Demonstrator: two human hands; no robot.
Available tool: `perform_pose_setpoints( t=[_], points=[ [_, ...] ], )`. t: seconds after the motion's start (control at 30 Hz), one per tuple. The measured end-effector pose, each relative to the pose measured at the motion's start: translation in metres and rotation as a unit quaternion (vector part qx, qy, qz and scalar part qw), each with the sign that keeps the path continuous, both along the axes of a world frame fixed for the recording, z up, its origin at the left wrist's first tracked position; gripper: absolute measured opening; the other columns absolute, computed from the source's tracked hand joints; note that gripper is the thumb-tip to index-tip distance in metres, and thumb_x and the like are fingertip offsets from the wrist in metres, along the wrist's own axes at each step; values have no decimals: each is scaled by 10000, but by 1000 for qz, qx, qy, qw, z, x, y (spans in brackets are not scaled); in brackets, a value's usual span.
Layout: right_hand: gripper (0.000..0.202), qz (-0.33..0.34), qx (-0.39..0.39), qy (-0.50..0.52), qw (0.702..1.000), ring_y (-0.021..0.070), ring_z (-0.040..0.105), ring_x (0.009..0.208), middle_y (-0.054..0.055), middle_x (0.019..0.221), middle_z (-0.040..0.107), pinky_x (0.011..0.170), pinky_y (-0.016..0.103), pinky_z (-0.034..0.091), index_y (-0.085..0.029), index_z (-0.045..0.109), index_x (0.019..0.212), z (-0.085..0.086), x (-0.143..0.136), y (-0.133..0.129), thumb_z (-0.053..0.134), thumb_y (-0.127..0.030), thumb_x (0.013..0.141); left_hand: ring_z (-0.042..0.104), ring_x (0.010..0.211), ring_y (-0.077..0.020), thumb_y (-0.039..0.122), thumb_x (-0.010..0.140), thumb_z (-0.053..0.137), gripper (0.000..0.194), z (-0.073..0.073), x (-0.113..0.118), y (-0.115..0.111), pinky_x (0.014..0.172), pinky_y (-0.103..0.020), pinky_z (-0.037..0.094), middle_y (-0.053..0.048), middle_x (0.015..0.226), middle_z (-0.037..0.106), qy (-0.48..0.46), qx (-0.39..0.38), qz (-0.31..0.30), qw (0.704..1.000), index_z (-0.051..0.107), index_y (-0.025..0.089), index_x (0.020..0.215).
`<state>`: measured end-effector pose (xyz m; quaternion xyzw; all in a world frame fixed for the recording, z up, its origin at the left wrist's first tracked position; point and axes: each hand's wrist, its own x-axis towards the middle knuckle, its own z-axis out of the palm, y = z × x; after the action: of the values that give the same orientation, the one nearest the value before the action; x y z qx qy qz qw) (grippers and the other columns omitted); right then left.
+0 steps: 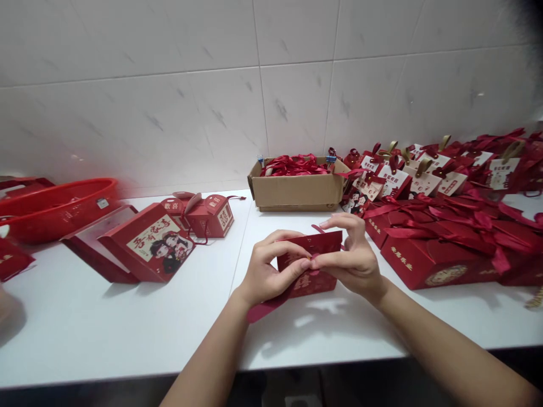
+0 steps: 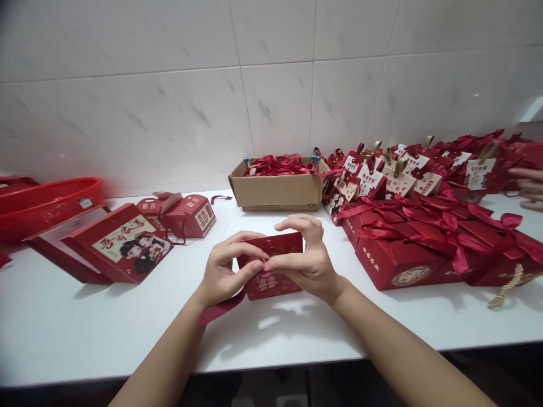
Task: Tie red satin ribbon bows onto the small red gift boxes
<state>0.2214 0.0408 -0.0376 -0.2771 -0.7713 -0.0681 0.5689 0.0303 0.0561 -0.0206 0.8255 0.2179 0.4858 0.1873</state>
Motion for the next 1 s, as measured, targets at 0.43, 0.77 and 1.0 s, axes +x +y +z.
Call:
perform_pose_setpoints(
  t=[0.43, 0.77, 1.0],
  points=[
    [256, -102, 93, -60, 989, 193, 565, 935, -75, 846, 705, 890, 408, 266, -476, 687, 884, -8, 2, -3, 611, -236, 836, 541, 1080, -245, 222, 778, 624, 103, 2, 7, -1, 937, -443, 431, -69, 1168, 633, -12, 1, 66, 998, 682, 211, 693],
    [214, -93, 16, -6, 996, 194, 583, 859, -59, 777, 707, 848, 393, 307, -364, 688, 862, -8, -9, -3, 567, -188, 848, 517, 1123, -237, 262, 791, 611, 140, -4, 9, 3, 946, -421, 435, -73, 1357, 483, -49, -18, 80, 995, 655, 187, 682],
    [197, -76, 15, -9, 997, 193, 591, 860, -49, 772, 704, 830, 389, 357, -327, 686, 857, -5, -5, -5, 573, -167, 836, 531, 1101, -241, 271, 787, 613, 176, -2, 7, 6, 938, -425, 447, -85, 1294, 528, -59, -4, 57, 997, 620, 181, 636]
  ],
)
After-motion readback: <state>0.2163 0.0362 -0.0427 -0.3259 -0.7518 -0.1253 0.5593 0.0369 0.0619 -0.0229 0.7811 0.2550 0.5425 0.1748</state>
